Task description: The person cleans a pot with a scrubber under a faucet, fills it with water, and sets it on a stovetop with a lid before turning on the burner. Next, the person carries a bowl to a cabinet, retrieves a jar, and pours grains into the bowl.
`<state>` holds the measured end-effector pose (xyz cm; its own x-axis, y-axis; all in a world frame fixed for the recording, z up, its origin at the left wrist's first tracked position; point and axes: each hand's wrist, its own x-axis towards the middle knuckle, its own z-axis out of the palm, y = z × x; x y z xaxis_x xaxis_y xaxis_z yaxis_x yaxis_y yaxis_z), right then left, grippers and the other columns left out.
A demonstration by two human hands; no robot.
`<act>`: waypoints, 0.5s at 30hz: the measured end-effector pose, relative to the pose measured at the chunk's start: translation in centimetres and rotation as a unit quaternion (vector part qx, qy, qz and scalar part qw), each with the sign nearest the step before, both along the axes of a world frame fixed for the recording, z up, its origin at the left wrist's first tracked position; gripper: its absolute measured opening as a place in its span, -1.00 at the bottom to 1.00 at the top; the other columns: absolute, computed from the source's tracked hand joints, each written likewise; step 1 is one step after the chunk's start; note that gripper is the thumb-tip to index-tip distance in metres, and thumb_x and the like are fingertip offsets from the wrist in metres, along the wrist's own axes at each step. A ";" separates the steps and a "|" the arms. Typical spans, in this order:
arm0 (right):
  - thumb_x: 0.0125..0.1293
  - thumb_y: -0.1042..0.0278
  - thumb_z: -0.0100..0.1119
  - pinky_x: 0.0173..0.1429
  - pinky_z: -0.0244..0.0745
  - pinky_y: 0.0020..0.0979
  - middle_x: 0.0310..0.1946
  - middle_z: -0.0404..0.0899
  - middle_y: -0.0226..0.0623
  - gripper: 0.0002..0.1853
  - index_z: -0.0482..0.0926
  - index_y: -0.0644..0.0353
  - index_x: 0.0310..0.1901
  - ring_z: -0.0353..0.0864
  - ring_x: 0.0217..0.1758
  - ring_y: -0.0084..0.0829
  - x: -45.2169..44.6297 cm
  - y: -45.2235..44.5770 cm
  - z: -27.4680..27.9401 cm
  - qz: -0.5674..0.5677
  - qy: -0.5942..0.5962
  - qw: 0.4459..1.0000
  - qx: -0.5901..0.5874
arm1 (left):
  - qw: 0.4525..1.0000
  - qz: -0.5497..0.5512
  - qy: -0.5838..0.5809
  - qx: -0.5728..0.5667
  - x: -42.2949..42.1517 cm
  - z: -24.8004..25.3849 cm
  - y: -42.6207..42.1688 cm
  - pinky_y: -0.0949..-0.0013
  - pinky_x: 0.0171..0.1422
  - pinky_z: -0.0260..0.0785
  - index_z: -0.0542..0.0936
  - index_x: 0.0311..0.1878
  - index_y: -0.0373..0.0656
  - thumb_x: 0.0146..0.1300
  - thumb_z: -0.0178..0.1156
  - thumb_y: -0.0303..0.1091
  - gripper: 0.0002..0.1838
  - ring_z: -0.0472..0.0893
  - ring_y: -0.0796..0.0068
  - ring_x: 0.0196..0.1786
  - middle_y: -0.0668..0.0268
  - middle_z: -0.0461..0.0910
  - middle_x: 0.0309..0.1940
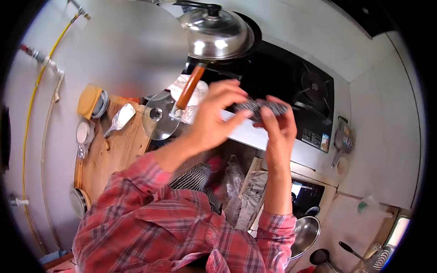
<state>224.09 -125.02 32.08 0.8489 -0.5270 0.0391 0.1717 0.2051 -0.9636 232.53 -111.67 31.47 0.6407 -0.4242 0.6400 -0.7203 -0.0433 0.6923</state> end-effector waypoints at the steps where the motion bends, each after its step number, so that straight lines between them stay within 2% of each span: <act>1: 0.21 0.29 0.25 -0.22 0.50 -0.57 -0.14 0.58 -0.28 -0.61 0.47 0.24 0.04 0.54 -0.16 -0.58 1.8 1.8 1.4 0.029 0.001 0.999 -0.027 | 0.999 0.026 -0.019 0.006 1.5 1.1 2.5 0.23 0.20 0.30 0.58 -0.26 -0.22 -0.03 0.38 -0.44 -0.75 0.45 0.21 0.15 0.21 0.54 -0.12; 4: 0.16 0.29 0.34 -0.22 0.49 -0.58 -0.25 0.59 -0.35 -0.60 0.51 0.25 0.00 0.55 -0.23 -0.61 8.2 7.4 3.9 0.118 0.009 0.989 -0.090 | 0.992 0.109 -0.055 0.025 6.4 3.0 10.1 0.25 0.20 0.31 0.60 -0.23 -0.25 -0.01 0.36 -0.45 -0.76 0.49 0.22 0.12 0.20 0.59 -0.15; 5: 0.15 0.28 0.34 -0.22 0.48 -0.57 -0.26 0.60 -0.35 -0.60 0.51 0.26 -0.02 0.55 -0.22 -0.62 10.5 9.3 4.5 0.144 0.015 0.984 -0.105 | 0.989 0.134 -0.056 0.009 8.2 3.1 12.3 0.26 0.15 0.31 0.59 -0.28 -0.22 -0.02 0.38 -0.39 -0.76 0.48 0.20 0.06 0.21 0.56 -0.17; 7: 0.11 0.19 0.36 -0.26 0.47 -0.58 -0.25 0.60 -0.34 -0.59 0.53 0.25 -0.08 0.56 -0.22 -0.59 15.1 12.6 5.8 0.216 0.031 0.970 -0.104 | 0.984 0.176 -0.037 0.011 11.2 4.0 16.6 0.29 0.16 0.30 0.60 -0.26 -0.23 0.00 0.37 -0.38 -0.76 0.49 0.21 0.06 0.20 0.56 -0.17; 9: 0.08 0.13 0.38 -0.28 0.48 -0.56 -0.27 0.59 -0.35 -0.57 0.54 0.25 -0.11 0.56 -0.23 -0.57 20.9 16.0 5.8 0.264 0.054 0.954 -0.129 | 0.974 0.220 -0.050 0.016 15.5 3.5 20.6 0.30 0.15 0.30 0.60 -0.24 -0.24 0.01 0.36 -0.37 -0.76 0.49 0.21 0.05 0.19 0.57 -0.18; 11: 0.06 0.12 0.38 -0.32 0.50 -0.54 -0.29 0.58 -0.35 -0.56 0.54 0.26 -0.14 0.57 -0.26 -0.55 26.8 19.3 4.3 0.292 0.092 0.947 -0.099 | 0.968 0.247 -0.040 0.024 19.9 2.2 24.0 0.30 0.10 0.32 0.61 -0.26 -0.23 0.04 0.34 -0.33 -0.77 0.51 0.24 0.00 0.17 0.57 -0.22; 13: 0.05 0.15 0.37 -0.45 0.50 -0.50 -0.35 0.59 -0.34 -0.63 0.57 0.26 -0.23 0.58 -0.35 -0.52 32.4 22.7 1.3 0.286 0.137 0.944 -0.088 | 0.956 0.262 0.128 0.044 24.6 -1.3 26.7 0.30 0.02 0.34 0.62 -0.29 -0.23 0.05 0.32 -0.27 -0.76 0.54 0.25 -0.07 0.17 0.58 -0.26; 14: 0.04 0.15 0.37 -0.49 0.50 -0.48 -0.37 0.60 -0.31 -0.62 0.59 0.28 -0.23 0.60 -0.38 -0.50 35.2 23.8 -1.5 0.273 0.191 0.940 -0.080 | 0.951 0.254 0.174 0.033 26.9 -4.1 27.7 0.30 -0.02 0.35 0.63 -0.30 -0.24 0.05 0.33 -0.23 -0.73 0.56 0.24 -0.11 0.16 0.58 -0.28; 15: 0.08 0.14 0.35 -0.45 0.49 -0.49 -0.36 0.58 -0.36 -0.65 0.56 0.21 -0.21 0.54 -0.42 -0.52 37.6 25.0 -3.8 0.272 0.241 0.930 -0.061 | 0.945 0.243 0.219 0.022 29.4 -6.9 28.5 0.29 -0.05 0.36 0.63 -0.31 -0.24 0.04 0.33 -0.19 -0.71 0.57 0.24 -0.15 0.15 0.58 -0.30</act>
